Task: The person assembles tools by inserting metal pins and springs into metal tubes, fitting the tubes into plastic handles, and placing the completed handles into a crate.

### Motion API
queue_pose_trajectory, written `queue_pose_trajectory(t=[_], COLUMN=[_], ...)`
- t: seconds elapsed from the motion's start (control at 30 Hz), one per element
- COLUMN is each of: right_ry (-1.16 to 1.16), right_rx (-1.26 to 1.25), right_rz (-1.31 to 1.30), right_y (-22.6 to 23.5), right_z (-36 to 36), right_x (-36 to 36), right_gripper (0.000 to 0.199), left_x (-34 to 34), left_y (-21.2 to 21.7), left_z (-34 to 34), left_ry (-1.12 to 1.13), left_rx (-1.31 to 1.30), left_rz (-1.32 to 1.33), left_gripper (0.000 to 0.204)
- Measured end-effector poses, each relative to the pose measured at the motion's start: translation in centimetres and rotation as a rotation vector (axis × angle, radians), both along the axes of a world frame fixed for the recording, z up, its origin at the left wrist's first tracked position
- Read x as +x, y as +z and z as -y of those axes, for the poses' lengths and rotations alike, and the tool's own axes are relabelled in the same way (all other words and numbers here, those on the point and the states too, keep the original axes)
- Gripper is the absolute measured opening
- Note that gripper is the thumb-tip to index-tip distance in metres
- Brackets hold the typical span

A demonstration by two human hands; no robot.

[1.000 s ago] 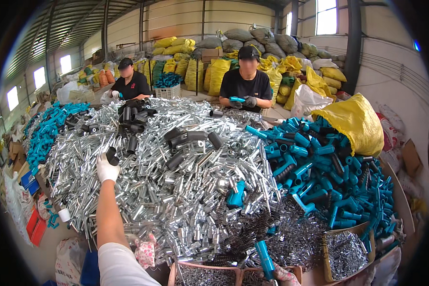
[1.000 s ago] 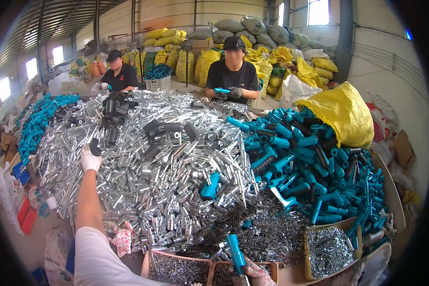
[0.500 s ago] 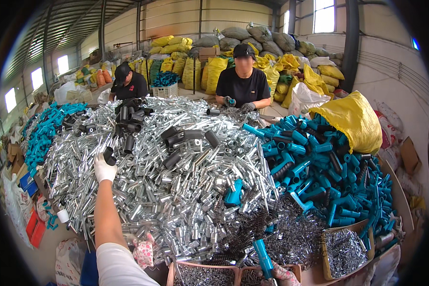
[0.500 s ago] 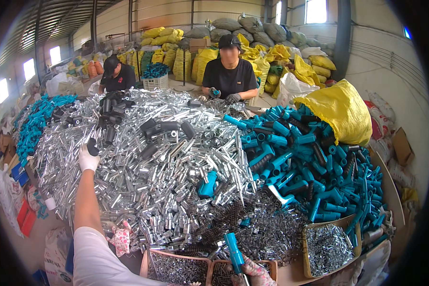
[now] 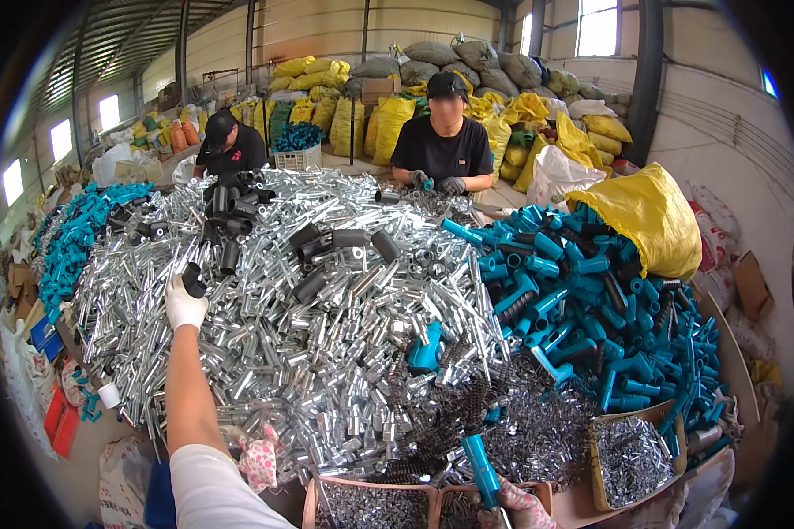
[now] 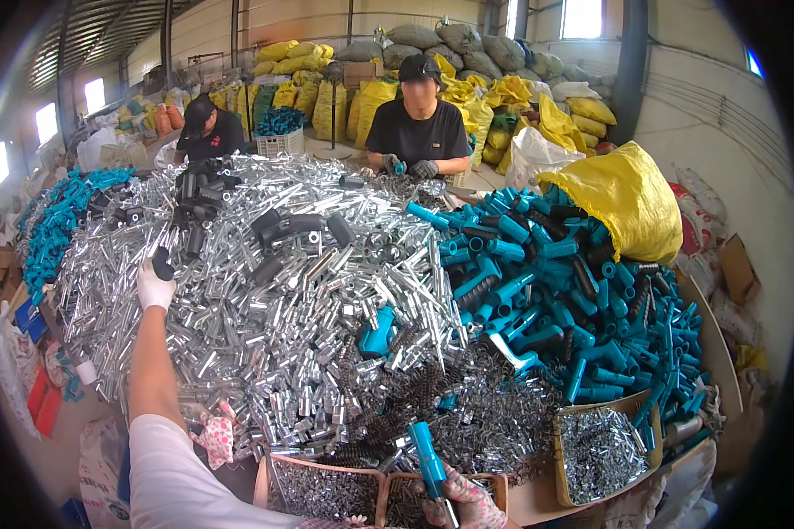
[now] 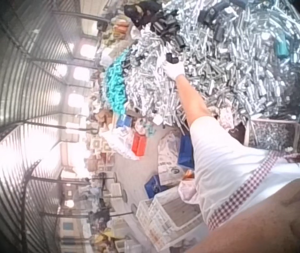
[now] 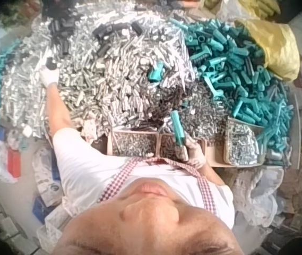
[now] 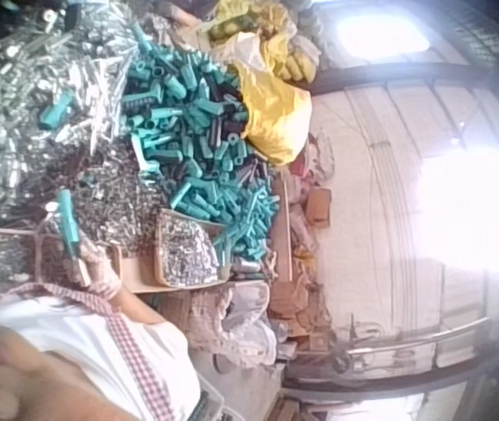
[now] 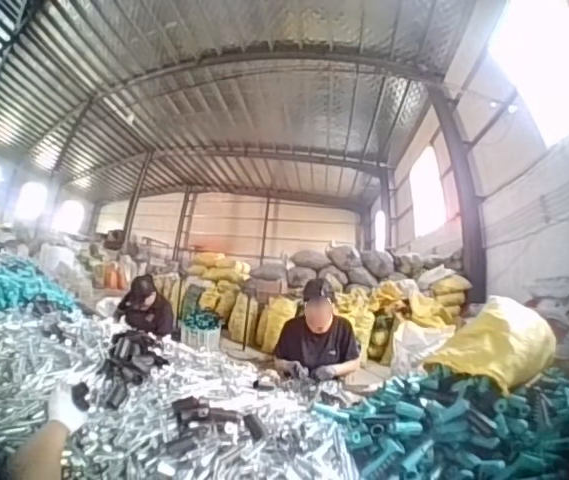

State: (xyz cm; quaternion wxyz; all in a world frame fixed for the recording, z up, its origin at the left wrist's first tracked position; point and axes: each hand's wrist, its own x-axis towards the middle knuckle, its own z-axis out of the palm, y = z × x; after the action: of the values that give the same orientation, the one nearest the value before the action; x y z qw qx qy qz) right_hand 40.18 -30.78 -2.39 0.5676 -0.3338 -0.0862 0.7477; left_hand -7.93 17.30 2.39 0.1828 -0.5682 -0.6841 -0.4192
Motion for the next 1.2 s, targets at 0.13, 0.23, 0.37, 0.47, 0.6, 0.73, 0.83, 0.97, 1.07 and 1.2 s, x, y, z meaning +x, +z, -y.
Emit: queue_pose_trajectory(t=[0.13, 0.23, 0.37, 0.47, 0.6, 0.73, 0.83, 0.97, 1.07, 1.2], right_ry=[-0.024, 0.002, -0.035, -0.011, 0.01, -0.009, -0.009, -0.004, 0.041, -0.052], right_rx=[0.012, 0.035, -0.021, 0.012, 0.02, 0.017, -0.005, -0.003, 0.026, -0.013], right_rz=[0.013, -0.027, -0.019, -0.039, -0.038, -0.037, -0.061, -0.026, -0.066, 0.003], right_y=[0.4, 0.1, 0.8, 0.2, -0.1, 0.0, 0.2, 1.0, 0.4, 1.8], right_z=[0.0, 0.1, 0.1, 0.0, 0.1, 0.1, 0.1, 0.1, -0.2, -0.1], right_x=[-0.3, 0.0, -0.5, -0.1, 0.1, 0.0, 0.0, -0.4, -0.1, -0.9], right_gripper=[0.052, 0.053, 0.054, 0.055, 0.056, 0.058, 0.056, 0.053, 0.05, 0.049], left_x=[0.4, 0.6, 0.2, 0.4, -0.2, 0.5, 1.4, 0.8, 0.9, 0.5], left_y=[0.0, -0.1, -0.2, -0.2, -0.4, 0.2, 0.7, 0.6, 0.8, 0.1], left_z=[0.2, 0.3, 0.1, 0.1, -0.3, 0.1, 1.3, 1.0, 0.9, 0.3], left_ry=[-0.03, -0.017, 0.001, 0.004, -0.002, -0.013, 0.004, 0.016, 0.007, 0.002], left_rx=[-0.019, -0.017, -0.003, -0.017, -0.006, -0.001, -0.06, -0.018, -0.02, -0.022], left_rz=[0.041, 0.03, 0.01, -0.004, 0.02, 0.042, 0.031, 0.02, 0.031, 0.01], left_gripper=[0.043, 0.044, 0.045, 0.045, 0.046, 0.047, 0.045, 0.041, 0.04, 0.041])
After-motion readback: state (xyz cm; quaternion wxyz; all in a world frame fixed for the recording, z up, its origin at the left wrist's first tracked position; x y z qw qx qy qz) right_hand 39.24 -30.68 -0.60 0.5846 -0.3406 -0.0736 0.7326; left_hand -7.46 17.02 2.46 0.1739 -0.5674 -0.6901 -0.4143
